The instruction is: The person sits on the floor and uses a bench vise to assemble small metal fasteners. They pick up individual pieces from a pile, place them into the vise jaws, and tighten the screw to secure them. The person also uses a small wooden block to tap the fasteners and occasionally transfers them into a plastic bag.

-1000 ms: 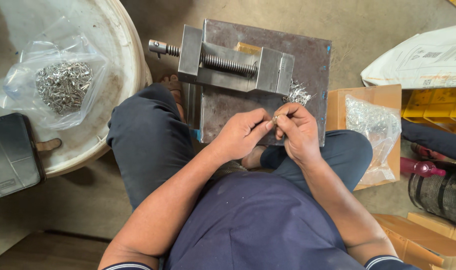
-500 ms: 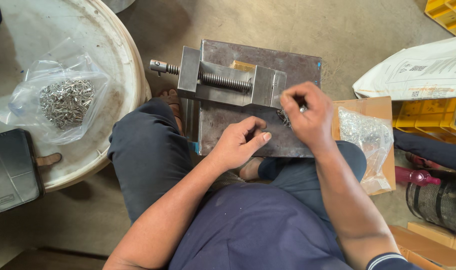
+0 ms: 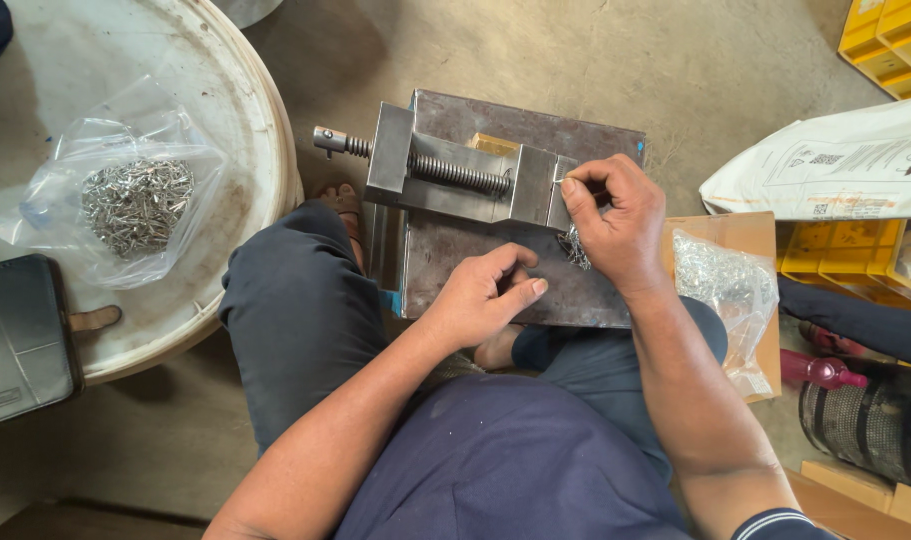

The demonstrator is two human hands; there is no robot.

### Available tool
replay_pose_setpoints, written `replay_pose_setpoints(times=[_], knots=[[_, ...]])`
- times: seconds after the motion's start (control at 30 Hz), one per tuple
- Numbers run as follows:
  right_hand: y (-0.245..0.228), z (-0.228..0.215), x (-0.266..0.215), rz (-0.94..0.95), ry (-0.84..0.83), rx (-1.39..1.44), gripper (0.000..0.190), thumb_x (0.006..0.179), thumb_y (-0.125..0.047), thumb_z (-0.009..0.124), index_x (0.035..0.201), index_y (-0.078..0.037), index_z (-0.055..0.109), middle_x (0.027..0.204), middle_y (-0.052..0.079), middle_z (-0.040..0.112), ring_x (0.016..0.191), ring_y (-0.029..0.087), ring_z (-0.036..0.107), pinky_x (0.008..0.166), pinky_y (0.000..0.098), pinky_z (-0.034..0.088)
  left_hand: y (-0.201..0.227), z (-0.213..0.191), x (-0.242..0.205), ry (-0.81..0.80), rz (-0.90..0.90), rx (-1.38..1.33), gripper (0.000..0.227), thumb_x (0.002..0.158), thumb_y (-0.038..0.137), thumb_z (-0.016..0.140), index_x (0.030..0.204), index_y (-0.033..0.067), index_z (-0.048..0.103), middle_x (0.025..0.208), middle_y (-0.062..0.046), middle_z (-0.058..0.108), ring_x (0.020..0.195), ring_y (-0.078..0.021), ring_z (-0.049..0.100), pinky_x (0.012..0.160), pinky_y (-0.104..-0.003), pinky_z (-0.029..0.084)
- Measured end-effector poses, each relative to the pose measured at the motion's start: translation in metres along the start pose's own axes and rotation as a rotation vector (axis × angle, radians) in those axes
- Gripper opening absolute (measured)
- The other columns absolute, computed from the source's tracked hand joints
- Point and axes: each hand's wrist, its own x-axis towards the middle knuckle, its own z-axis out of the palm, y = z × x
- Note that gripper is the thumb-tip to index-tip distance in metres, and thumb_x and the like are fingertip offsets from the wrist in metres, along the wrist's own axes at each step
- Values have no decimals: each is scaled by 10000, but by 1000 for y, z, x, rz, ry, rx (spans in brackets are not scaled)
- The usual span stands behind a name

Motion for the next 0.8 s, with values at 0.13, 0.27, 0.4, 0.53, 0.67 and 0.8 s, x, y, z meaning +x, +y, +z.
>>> replay_pose_setpoints(times=[0.13,0.27,0.4,0.53,0.67,0.8], knots=[[4,0,3,-8,6,8,78,999,-58,745,990,-11,683,875,74,647,749,145,633,690,280,516,1,0,1,-6,3,-3,310,931,226,728,1143,15,646,731,-8,629,655,-96,586,628,-278,507],[6,2,4,-3,11,22,78,1004,-56,744,990,-9,683,871,68,647,745,139,625,688,278,512,2,0,0,-8,5,11,314,928,229,727,1139,11,647,725,-8,624,650,-98,586,626,-277,506],[8,2,3,-5,16,21,82,1004,-56,744,993,-7,679,873,68,645,746,137,622,687,276,511,3,0,0,-13,-3,16,314,928,231,726,1138,10,651,707,-8,608,635,-101,574,614,-281,499],[8,2,3,-12,17,22,81,1007,-57,742,995,-8,679,878,69,648,751,138,621,692,276,511,4,0,1,-22,-8,26,311,929,234,725,1139,18,652,704,-1,612,633,-97,583,613,-282,504],[6,2,5,-12,13,18,85,1005,-60,744,993,-6,680,871,69,645,744,138,617,682,276,506,4,0,0,-17,-3,21,312,925,229,726,1141,16,653,704,1,614,636,-96,587,616,-280,508],[-1,0,7,-1,-12,4,84,1008,-71,747,996,-13,687,881,69,645,747,144,626,678,282,516,4,0,0,-17,0,13,310,927,226,728,1140,13,652,702,1,609,636,-97,581,616,-279,504]])
